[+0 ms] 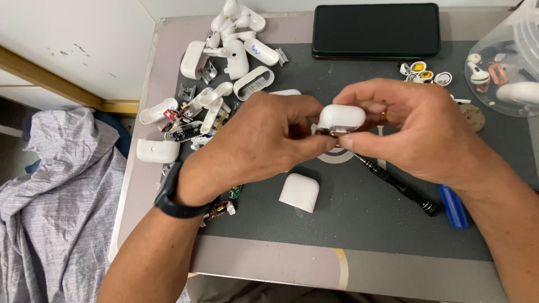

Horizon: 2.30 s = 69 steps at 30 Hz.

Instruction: The person assembles a white wireless earbud charging case by inserting a circuit board and snapping the shell halves together. They then use a screwdriver to tighten a screw on the case. Finally, they sort through a pile of disassembled earbud parts on the table.

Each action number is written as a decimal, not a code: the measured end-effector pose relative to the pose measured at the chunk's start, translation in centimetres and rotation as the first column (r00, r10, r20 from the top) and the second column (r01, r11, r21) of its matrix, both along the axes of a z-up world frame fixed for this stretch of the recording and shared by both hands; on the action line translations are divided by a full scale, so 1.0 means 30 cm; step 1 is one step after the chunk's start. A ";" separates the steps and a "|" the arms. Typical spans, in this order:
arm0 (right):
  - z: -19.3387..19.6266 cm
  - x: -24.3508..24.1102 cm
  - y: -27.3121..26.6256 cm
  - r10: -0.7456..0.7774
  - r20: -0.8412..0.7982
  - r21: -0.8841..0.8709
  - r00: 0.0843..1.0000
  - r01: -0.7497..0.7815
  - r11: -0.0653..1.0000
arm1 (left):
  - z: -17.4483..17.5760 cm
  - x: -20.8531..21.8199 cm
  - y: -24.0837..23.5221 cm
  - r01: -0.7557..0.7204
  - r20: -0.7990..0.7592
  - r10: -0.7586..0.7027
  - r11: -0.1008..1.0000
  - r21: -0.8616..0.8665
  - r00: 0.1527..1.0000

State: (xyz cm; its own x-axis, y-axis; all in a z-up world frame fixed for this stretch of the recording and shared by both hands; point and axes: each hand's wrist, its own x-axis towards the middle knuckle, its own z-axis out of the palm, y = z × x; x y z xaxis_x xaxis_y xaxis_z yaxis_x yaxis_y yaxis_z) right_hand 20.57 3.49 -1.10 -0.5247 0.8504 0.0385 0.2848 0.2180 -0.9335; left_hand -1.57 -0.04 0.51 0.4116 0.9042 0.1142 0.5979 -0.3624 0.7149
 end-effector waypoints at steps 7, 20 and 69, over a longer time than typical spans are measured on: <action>0.002 0.007 0.032 -0.279 -0.349 -0.174 0.895 0.231 0.957 | 0.049 -0.036 -0.059 0.243 -0.263 -0.285 0.953 -0.181 0.922; 0.022 0.011 0.074 -0.441 -0.352 -0.353 0.826 0.319 0.880 | 0.090 0.012 -0.024 0.116 -0.202 -0.219 0.897 -0.426 0.955; 0.086 -0.024 -0.001 -0.551 -0.370 -0.426 0.749 0.390 0.816 | -0.025 0.063 0.013 -0.025 0.877 0.409 0.909 -0.416 0.253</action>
State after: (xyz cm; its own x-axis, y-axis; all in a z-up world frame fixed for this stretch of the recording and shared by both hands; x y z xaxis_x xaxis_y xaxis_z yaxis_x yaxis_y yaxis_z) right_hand 19.84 3.45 1.48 -0.0406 0.9897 -0.1369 -0.2026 -0.1423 -0.9689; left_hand 0.33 0.34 -0.25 -0.0290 0.9995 0.0120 -0.5313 -0.0256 0.8468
